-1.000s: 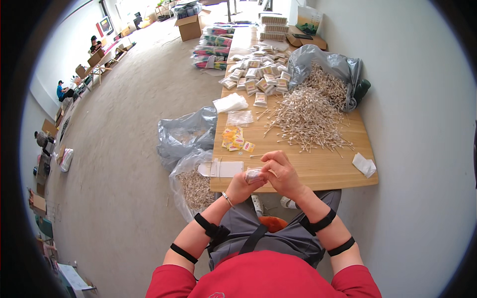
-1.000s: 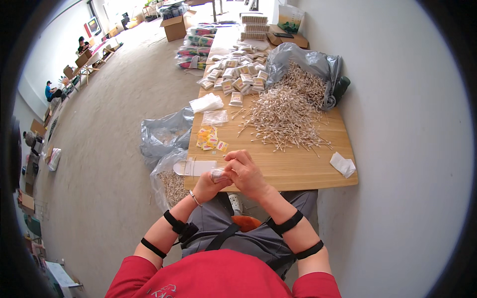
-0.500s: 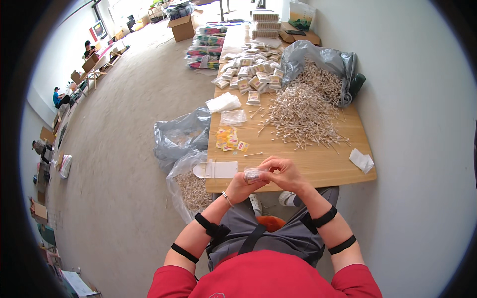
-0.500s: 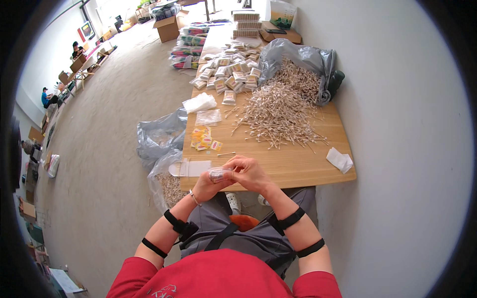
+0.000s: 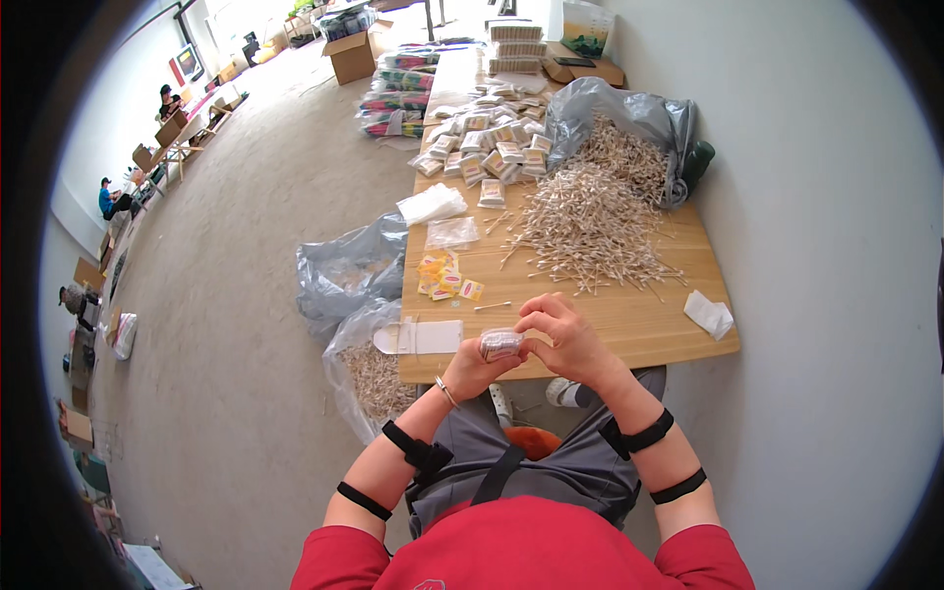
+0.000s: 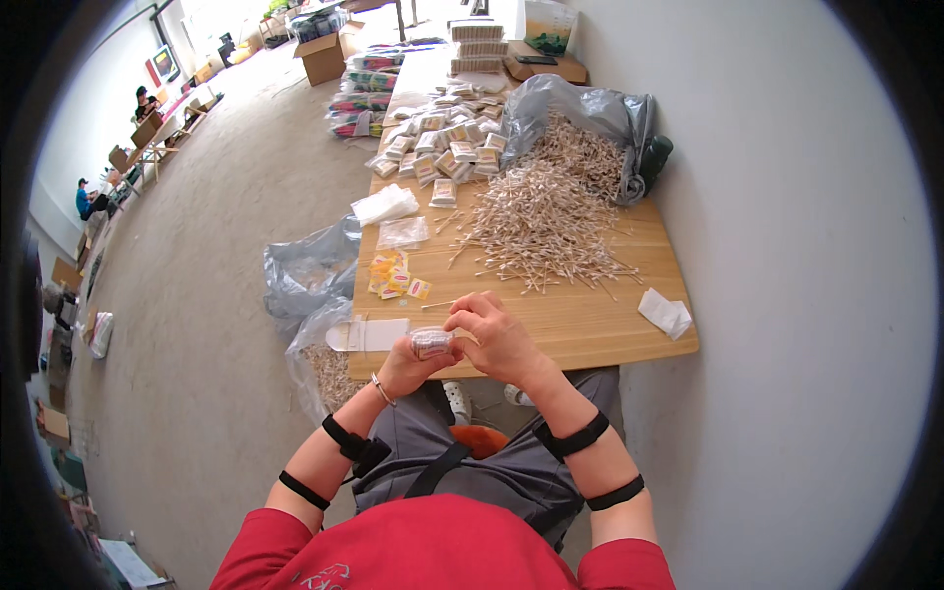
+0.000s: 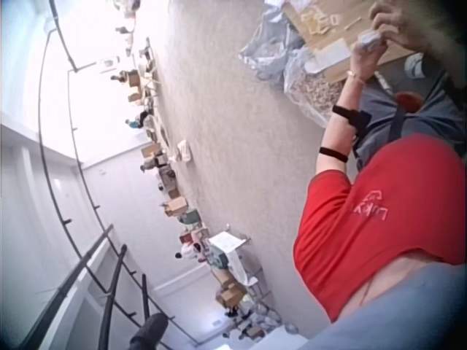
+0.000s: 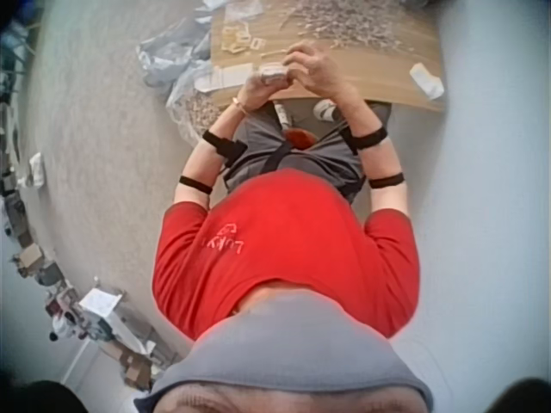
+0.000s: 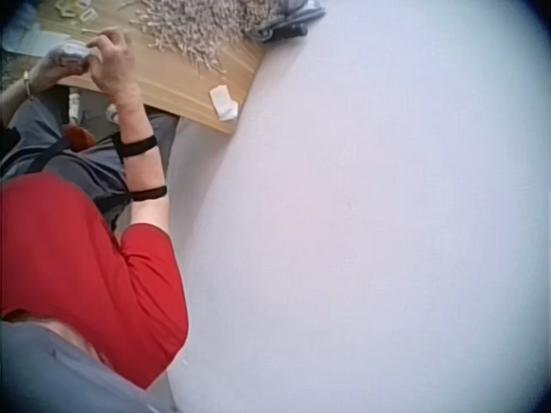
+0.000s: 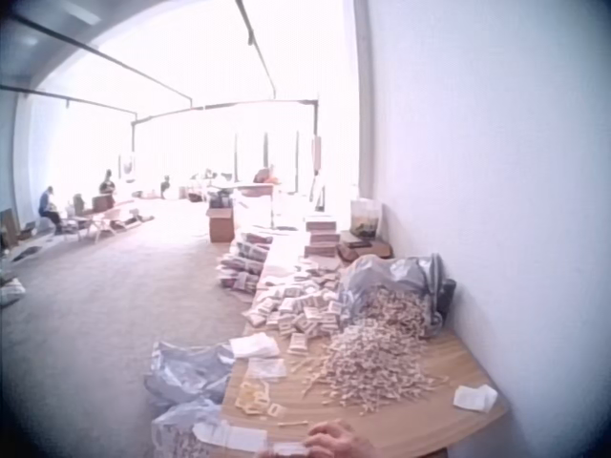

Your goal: The recorder is counting, bundling, and placing cotton swab sticks into small plastic bags.

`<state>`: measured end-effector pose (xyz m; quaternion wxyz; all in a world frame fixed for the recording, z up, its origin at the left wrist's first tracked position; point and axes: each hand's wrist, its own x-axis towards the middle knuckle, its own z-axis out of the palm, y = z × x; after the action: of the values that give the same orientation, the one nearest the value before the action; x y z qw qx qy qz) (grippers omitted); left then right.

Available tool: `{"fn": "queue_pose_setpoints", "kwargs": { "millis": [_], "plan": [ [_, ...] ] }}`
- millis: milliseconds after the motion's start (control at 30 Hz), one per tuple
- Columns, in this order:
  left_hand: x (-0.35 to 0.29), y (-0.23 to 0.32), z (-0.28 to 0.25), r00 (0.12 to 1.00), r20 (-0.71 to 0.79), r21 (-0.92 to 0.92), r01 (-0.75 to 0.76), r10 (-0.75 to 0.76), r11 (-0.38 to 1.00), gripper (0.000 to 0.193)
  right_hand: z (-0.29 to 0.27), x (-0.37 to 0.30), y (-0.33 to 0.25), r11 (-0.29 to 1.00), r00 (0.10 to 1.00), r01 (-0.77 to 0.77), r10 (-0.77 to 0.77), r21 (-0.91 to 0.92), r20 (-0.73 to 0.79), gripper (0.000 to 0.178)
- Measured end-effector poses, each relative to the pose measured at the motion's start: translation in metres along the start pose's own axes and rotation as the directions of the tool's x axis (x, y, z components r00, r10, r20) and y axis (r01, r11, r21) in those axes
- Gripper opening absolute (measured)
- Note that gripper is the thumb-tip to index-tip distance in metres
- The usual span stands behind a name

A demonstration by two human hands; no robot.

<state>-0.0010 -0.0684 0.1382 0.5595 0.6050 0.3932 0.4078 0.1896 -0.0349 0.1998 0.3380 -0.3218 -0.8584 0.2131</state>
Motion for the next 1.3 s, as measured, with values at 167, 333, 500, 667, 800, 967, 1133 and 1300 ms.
{"fn": "queue_pose_setpoints", "kwargs": {
  "millis": [167,333,500,667,800,967,1133,1300],
  "plan": [
    [0.0,-0.006,0.001,0.999,-0.045,-0.025,0.0,-0.002,1.0,0.017,0.0,0.0,-0.008,0.995,0.998,0.037,-0.041,-0.09,-0.037,0.021],
    [0.0,-0.006,0.0,0.998,-0.06,0.004,0.009,-0.009,1.0,0.015,0.0,0.0,-0.006,0.991,0.998,0.046,-0.051,-0.129,-0.041,0.019],
    [0.0,-0.012,-0.002,0.999,-0.046,0.044,0.009,-0.007,0.999,0.015,0.003,0.001,-0.007,0.993,0.998,0.064,-0.061,-0.101,0.032,0.019],
    [0.001,-0.008,-0.002,0.998,-0.057,0.04,-0.001,0.003,0.999,0.017,0.005,-0.002,-0.002,0.987,0.997,0.06,-0.066,-0.15,-0.034,0.017],
    [0.0,-0.004,0.0,0.997,-0.069,-0.004,0.02,-0.02,1.0,0.018,0.007,-0.004,-0.003,0.988,0.997,0.037,-0.048,-0.152,-0.067,0.012],
    [-0.002,-0.006,0.001,0.999,-0.051,-0.047,0.017,-0.019,0.999,0.017,0.014,-0.005,0.002,0.999,0.998,-0.035,0.035,0.01,-0.045,0.009],
    [-0.001,-0.005,0.003,0.999,-0.035,-0.027,-0.035,0.034,0.999,0.015,0.011,0.0,0.004,0.993,0.999,-0.036,0.039,0.117,-0.026,0.008],
    [0.005,-0.005,0.001,0.999,-0.048,-0.051,-0.002,-0.001,0.999,0.017,0.014,0.0,0.01,0.993,0.997,-0.08,0.081,0.088,0.0,0.015]
  ]
}}
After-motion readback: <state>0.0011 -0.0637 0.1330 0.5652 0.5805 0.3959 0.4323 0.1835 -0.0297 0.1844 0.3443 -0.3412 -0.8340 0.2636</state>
